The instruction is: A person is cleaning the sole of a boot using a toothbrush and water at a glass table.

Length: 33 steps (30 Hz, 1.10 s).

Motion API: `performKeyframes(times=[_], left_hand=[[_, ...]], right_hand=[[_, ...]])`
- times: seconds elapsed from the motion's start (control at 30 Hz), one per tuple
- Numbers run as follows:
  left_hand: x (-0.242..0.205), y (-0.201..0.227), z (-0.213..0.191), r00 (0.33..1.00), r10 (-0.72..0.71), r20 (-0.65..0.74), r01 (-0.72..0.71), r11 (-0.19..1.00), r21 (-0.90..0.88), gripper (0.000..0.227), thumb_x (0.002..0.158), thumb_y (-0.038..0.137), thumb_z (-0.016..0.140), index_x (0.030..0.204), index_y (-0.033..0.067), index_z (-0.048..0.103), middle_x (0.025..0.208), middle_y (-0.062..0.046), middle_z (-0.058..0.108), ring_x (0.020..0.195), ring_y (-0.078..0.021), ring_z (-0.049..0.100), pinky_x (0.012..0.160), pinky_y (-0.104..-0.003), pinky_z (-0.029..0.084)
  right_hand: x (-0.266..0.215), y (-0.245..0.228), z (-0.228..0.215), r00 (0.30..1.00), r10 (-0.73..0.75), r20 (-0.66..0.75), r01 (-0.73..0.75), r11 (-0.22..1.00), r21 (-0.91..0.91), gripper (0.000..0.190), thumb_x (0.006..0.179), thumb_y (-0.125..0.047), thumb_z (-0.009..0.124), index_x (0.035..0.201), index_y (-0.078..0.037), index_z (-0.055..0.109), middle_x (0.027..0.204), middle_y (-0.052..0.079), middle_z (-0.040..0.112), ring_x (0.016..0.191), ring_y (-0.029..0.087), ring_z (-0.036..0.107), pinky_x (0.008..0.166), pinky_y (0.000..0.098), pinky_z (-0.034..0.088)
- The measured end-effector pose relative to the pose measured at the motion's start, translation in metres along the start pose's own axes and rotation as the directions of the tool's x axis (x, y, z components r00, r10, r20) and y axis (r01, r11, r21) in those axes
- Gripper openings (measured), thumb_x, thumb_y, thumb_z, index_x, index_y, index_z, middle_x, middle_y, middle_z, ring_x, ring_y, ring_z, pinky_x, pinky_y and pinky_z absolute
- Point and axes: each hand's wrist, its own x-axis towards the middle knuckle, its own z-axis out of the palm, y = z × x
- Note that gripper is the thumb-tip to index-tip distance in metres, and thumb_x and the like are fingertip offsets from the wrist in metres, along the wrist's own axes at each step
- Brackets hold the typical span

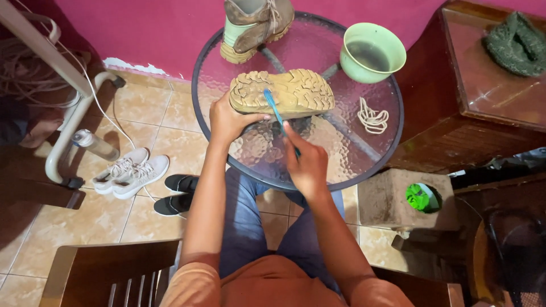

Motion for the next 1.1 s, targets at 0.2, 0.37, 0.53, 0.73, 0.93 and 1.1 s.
performKeyframes(times=[0.2, 0.37, 0.53, 0.73, 0.93, 1.1], left_hand=[[0.001, 0.005, -0.006, 0.998, -0.055, 0.025, 0.055, 0.998, -0.012, 0.077, 0.040, 0.035, 0.107, 0.104, 0.0075, 0.074, 0.092, -0.020, 0.077, 0.093, -0.0406, 0.074, 0.078, -0.045, 0.059], [0.004, 0.005, -0.004, 0.998, -0.061, 0.020, 0.061, 0.998, -0.025, 0.077, 0.039, 0.035, 0.108, 0.103, 0.0093, 0.074, 0.092, -0.018, 0.077, 0.093, -0.0385, 0.075, 0.077, -0.044, 0.060], [0.004, -0.004, 0.001, 0.999, -0.043, 0.028, 0.044, 0.998, -0.044, 0.078, 0.040, 0.036, 0.109, 0.104, 0.0099, 0.073, 0.094, -0.017, 0.077, 0.095, -0.0366, 0.075, 0.078, -0.042, 0.059], [0.000, 0.001, -0.002, 1.000, -0.027, 0.007, 0.027, 1.000, -0.010, 0.078, 0.040, 0.032, 0.108, 0.104, 0.0067, 0.073, 0.094, -0.020, 0.077, 0.095, -0.0395, 0.074, 0.078, -0.044, 0.059], [0.001, 0.004, -0.001, 0.999, -0.031, 0.024, 0.031, 0.999, -0.006, 0.081, 0.041, 0.030, 0.106, 0.110, 0.0053, 0.071, 0.101, -0.021, 0.076, 0.103, -0.0398, 0.072, 0.083, -0.049, 0.058], [-0.002, -0.023, 0.004, 0.999, 0.044, -0.012, -0.043, 0.997, 0.057, 0.073, 0.038, 0.034, 0.106, 0.097, 0.0087, 0.072, 0.088, -0.015, 0.076, 0.092, -0.0359, 0.074, 0.080, -0.045, 0.059]], right_hand=[[0.010, -0.010, 0.014, 0.999, 0.024, -0.030, -0.023, 0.999, 0.023, 0.037, 0.097, -0.022, 0.065, 0.133, -0.030, 0.071, 0.087, 0.015, 0.078, 0.081, 0.038, 0.074, 0.072, 0.0504, 0.058], [-0.021, -0.003, 0.016, 0.991, 0.134, -0.014, -0.132, 0.985, 0.114, 0.039, 0.096, -0.021, 0.065, 0.133, -0.031, 0.071, 0.096, 0.012, 0.078, 0.088, 0.037, 0.073, 0.071, 0.0474, 0.059], [0.006, 0.000, 0.020, 0.997, 0.065, -0.053, -0.059, 0.993, 0.098, 0.036, 0.098, -0.022, 0.064, 0.133, -0.031, 0.070, 0.094, 0.014, 0.077, 0.086, 0.038, 0.073, 0.071, 0.0509, 0.058], [0.000, -0.009, 0.022, 0.995, 0.088, -0.038, -0.084, 0.991, 0.107, 0.036, 0.099, -0.025, 0.063, 0.134, -0.032, 0.069, 0.104, 0.010, 0.078, 0.091, 0.035, 0.073, 0.080, 0.0501, 0.058], [-0.017, -0.004, 0.027, 0.977, 0.213, -0.014, -0.203, 0.948, 0.245, 0.040, 0.096, -0.016, 0.066, 0.134, -0.030, 0.070, 0.111, 0.008, 0.076, 0.099, 0.032, 0.072, 0.077, 0.0435, 0.060], [0.017, -0.017, 0.029, 0.998, 0.062, 0.024, -0.065, 0.988, 0.143, 0.038, 0.093, -0.025, 0.066, 0.129, -0.034, 0.072, 0.100, 0.003, 0.079, 0.091, 0.029, 0.074, 0.078, 0.0435, 0.060]])
